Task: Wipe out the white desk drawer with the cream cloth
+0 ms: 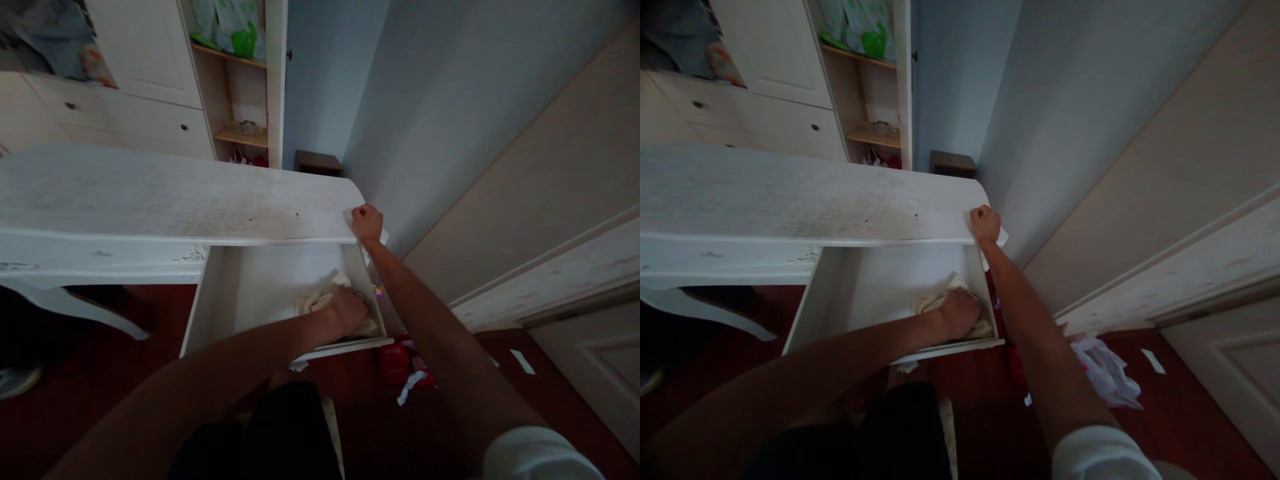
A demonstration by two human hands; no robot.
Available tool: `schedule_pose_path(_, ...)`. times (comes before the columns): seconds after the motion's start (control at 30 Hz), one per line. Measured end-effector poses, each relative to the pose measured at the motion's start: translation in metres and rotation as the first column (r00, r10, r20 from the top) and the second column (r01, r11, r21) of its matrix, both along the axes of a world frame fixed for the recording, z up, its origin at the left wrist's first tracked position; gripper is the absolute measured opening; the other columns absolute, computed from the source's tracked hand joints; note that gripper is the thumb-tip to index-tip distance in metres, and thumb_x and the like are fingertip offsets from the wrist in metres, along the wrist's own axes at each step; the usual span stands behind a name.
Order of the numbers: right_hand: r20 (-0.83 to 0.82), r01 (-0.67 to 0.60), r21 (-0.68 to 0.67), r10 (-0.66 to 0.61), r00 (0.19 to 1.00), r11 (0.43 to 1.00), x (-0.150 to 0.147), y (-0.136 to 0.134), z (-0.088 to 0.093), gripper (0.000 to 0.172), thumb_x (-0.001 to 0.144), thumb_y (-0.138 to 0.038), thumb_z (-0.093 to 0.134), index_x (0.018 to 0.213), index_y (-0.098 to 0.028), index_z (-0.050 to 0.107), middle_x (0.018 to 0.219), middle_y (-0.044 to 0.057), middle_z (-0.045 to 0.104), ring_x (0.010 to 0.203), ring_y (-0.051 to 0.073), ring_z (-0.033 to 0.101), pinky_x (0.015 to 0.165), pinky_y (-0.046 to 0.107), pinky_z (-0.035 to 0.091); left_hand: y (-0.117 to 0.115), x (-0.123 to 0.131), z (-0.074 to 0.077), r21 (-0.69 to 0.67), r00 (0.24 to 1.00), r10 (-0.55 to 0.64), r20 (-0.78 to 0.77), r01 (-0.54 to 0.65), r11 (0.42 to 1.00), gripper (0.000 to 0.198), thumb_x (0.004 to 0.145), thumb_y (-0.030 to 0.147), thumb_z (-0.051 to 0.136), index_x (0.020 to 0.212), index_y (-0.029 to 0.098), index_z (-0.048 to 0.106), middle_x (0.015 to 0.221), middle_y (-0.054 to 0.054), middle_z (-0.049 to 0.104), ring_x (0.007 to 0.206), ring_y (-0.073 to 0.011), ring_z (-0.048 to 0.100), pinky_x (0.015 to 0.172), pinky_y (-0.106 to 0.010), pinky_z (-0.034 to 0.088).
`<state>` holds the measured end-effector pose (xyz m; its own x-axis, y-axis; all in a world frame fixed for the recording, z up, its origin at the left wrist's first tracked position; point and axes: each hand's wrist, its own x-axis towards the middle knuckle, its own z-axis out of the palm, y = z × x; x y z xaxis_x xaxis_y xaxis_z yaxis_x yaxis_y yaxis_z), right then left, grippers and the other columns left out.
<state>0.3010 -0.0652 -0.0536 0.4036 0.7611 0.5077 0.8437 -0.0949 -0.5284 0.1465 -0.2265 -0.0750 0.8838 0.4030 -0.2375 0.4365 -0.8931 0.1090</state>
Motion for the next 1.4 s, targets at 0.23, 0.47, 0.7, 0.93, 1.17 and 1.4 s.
schedule_pose_path(0.23, 0.026, -0.009, 0.027, 0.009, 1.000, 1.000, 0.000, 0.001, -0.002, 0.028, 0.090, -0.027, 0.047, 0.077, -0.020, 0.072, 0.079, 0.008, 0.074, 0.078, 0.023, 0.066, 0.083, 0.034, 0.050, 0.074, -0.033, -0.015, 0.279, 0.972, 0.077, 0.223, -0.139, 0.950, 0.042, 0.099, 0.011, 0.040, 0.127, 0.014, 0.071, 0.132, -0.024, 0.065, 0.119, -0.0351, 0.061, 0.090, -0.048, 0.050)
schedule_pose_path(0.47, 0.017, -0.022, 0.010, 0.022, 1.000, 1.000, -0.002, 0.001, -0.002, 0.029, 0.091, -0.027, 0.046, 0.080, -0.019, 0.072, 0.083, 0.009, 0.075, 0.081, 0.024, 0.067, 0.084, 0.035, 0.049, 0.105, -0.100, -0.007, 0.287, 0.889, 0.410, 0.205, -0.456, 0.843, 0.050, 0.100, 0.014, 0.032, 0.140, 0.010, 0.063, 0.116, -0.027, 0.069, 0.109, -0.0377, 0.067, 0.084, -0.046, 0.051)
schedule_pose_path(0.7, 0.017, -0.011, 0.009, 0.011, 1.000, 1.000, -0.004, -0.001, -0.001, 0.030, 0.091, -0.028, 0.046, 0.080, -0.019, 0.073, 0.084, 0.010, 0.076, 0.079, 0.023, 0.066, 0.083, 0.034, 0.049, 0.079, -0.155, 0.007, 0.369, 0.763, 0.646, 0.001, -0.601, 0.709, 0.045, 0.096, 0.007, 0.033, 0.123, 0.002, 0.069, 0.119, -0.033, 0.068, 0.104, -0.0413, 0.069, 0.083, -0.052, 0.047)
schedule_pose_path(0.93, 0.041, 0.015, 0.036, -0.016, 0.999, 0.999, -0.005, -0.001, -0.003, 0.029, 0.089, -0.026, 0.048, 0.080, -0.018, 0.074, 0.085, 0.011, 0.077, 0.081, 0.024, 0.067, 0.078, 0.033, 0.049, 0.073, -0.197, 0.014, 0.392, 0.782, 0.622, -0.040, -0.560, 0.730, 0.040, 0.094, 0.009, 0.041, 0.124, 0.005, 0.068, 0.121, -0.031, 0.068, 0.111, -0.0375, 0.068, 0.087, -0.045, 0.049)
schedule_pose_path(1.17, 0.058, 0.009, 0.033, -0.011, 0.998, 0.999, -0.001, 0.001, -0.005, 0.030, 0.088, -0.026, 0.049, 0.082, -0.017, 0.076, 0.085, 0.013, 0.078, 0.080, 0.026, 0.069, 0.082, 0.036, 0.050, 0.026, -0.195, 0.014, 0.188, 0.837, 0.482, -0.260, -0.446, 0.875, 0.035, 0.087, 0.010, 0.060, 0.120, 0.008, 0.072, 0.128, -0.027, 0.067, 0.108, -0.0367, 0.071, 0.085, -0.043, 0.057)
schedule_pose_path(1.4, 0.055, 0.006, 0.029, -0.008, 0.998, 1.000, -0.002, -0.001, -0.004, 0.029, 0.088, -0.027, 0.049, 0.082, -0.018, 0.076, 0.086, 0.013, 0.078, 0.083, 0.026, 0.069, 0.082, 0.035, 0.050, 0.001, -0.197, 0.029, 0.134, 0.887, 0.415, -0.201, -0.395, 0.909, 0.031, 0.093, 0.016, 0.055, 0.118, 0.013, 0.073, 0.119, -0.023, 0.071, 0.106, -0.0373, 0.071, 0.085, -0.047, 0.057)
